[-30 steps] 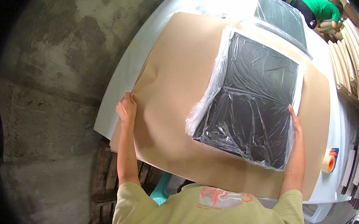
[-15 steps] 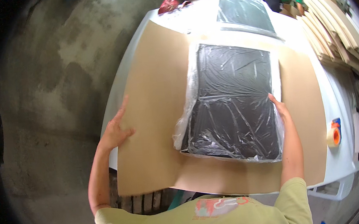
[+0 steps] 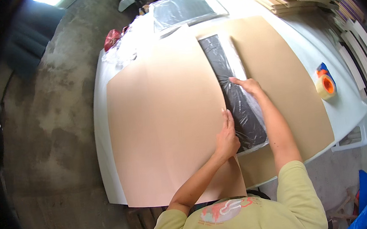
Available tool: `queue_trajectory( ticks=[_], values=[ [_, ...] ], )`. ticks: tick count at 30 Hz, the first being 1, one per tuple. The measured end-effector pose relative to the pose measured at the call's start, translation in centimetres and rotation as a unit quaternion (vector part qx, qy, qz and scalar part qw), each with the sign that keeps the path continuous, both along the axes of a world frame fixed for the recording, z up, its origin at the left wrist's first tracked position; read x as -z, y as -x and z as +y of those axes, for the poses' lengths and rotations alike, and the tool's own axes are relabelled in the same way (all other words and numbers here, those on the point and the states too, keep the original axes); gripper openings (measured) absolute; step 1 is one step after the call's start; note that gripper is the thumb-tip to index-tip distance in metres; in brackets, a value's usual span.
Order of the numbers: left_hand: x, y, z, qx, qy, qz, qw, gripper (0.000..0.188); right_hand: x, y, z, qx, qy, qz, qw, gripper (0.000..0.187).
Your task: The person places a plastic-covered panel onto a sheet of craft paper, wraps the paper around the panel, and secures the paper with adhesive tape using a tape dispenser.
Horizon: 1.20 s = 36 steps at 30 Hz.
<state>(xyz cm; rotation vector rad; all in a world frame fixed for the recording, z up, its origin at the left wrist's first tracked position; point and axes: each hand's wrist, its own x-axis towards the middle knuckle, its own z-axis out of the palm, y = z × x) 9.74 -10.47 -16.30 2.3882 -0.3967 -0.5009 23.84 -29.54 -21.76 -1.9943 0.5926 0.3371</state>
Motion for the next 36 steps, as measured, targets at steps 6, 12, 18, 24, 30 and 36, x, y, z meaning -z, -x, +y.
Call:
queue_trajectory(
  ticks=[6,12,18,24,30,36],
  values=[
    [0.9,-0.2,-1.5,-0.012,0.021,-0.032,0.999,0.088,0.7,-0.3,-0.5,0.005,0.06,0.014,0.998,0.106],
    [-2.2,-0.3,-0.6,-0.019,0.035,0.004,0.999,0.089,0.0,-0.1,0.0,0.007,0.059,0.019,0.998,0.107],
    [-1.4,-0.8,-1.3,0.001,-0.017,0.015,1.0,0.088,0.7,-0.4,-0.5,0.011,0.076,0.016,0.997,0.105],
    [1.6,-0.5,-0.7,0.015,0.027,0.002,1.0,0.09,0.2,-0.3,-0.4,-0.02,0.081,0.044,0.996,0.112],
    [1.9,0.2,-1.1,0.02,0.066,-0.024,0.997,0.103,-1.4,0.3,1.5,0.09,0.088,0.059,0.99,0.133],
    [-1.3,-0.5,-0.8,0.052,-0.027,0.061,0.996,0.103,-3.9,0.8,6.2,0.002,0.245,0.073,0.967,0.144]
  ],
)
